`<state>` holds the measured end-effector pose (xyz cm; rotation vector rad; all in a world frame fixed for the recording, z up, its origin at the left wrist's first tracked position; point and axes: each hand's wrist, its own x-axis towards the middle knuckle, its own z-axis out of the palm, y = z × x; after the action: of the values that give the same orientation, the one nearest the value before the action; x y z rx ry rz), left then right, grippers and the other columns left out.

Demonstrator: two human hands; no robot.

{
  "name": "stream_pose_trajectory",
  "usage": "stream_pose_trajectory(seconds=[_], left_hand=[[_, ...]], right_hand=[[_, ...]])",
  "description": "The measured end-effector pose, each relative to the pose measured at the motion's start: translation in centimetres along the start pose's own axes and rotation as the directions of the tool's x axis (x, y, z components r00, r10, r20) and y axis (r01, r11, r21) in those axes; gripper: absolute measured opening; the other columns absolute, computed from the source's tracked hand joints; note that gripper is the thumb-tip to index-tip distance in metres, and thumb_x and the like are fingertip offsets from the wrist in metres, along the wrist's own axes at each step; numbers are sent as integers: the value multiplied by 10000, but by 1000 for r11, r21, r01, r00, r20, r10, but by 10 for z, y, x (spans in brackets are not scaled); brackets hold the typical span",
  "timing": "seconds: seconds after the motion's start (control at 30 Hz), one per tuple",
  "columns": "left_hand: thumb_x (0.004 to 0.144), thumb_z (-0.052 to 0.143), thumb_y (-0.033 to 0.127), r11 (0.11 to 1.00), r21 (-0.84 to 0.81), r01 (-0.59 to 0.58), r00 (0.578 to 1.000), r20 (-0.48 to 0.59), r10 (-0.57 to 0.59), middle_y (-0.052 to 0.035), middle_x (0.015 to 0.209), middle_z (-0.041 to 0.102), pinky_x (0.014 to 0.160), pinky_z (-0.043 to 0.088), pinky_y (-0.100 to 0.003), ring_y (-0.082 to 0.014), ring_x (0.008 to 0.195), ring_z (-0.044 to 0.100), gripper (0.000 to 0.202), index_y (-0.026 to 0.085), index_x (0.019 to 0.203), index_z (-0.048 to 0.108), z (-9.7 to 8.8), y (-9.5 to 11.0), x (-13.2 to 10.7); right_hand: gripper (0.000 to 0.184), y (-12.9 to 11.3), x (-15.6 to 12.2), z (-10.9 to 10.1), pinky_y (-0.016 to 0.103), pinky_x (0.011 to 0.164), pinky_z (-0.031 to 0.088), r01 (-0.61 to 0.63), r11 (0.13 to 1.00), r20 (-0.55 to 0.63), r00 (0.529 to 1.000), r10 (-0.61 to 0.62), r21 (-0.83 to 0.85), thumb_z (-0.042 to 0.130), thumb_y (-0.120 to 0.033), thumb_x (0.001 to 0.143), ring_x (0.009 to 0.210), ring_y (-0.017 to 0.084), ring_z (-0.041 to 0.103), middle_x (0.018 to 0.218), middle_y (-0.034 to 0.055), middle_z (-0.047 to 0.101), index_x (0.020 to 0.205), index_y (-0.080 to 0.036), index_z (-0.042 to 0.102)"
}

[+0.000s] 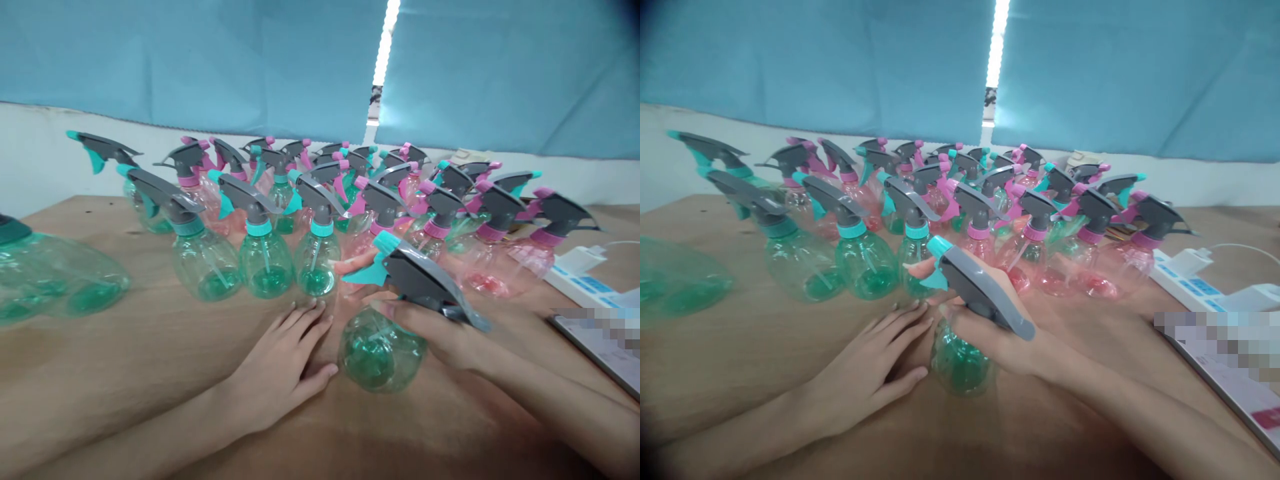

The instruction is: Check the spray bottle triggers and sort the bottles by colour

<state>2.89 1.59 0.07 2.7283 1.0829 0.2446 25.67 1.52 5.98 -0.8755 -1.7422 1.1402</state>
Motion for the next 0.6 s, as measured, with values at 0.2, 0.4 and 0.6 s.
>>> stream_pose_trajectory(seconds=[0.2,0.4,0.6], left_hand=[[955,509,464,1000,-7,1,1000,-14,-1,-135,1479,411,1075,311,-459,-297,1358,352,557,152,1411,432,-1,0,0],[949,522,452,1000,-12,-3,1000,-23,2,-136,1464,431,1073,316,-457,-300,1349,366,553,139,1398,446,0,-1,0],[950,508,464,1000,-10,-12,999,-46,11,-134,1465,431,1067,332,-460,-303,1341,379,541,146,1385,457,1,-1,-1]], right_hand=[[202,4,-2,-2,273,885,544,-59,998,36,998,57,37,573,-393,900,937,158,696,958,10,736,986,-310,736],[159,1,-1,-3,251,856,543,-24,998,60,998,21,62,556,-306,913,902,139,685,918,-19,722,913,-311,716],[164,-4,0,-4,222,533,473,-42,995,-102,994,32,-93,603,-185,800,542,99,501,623,-46,544,645,-224,565]])
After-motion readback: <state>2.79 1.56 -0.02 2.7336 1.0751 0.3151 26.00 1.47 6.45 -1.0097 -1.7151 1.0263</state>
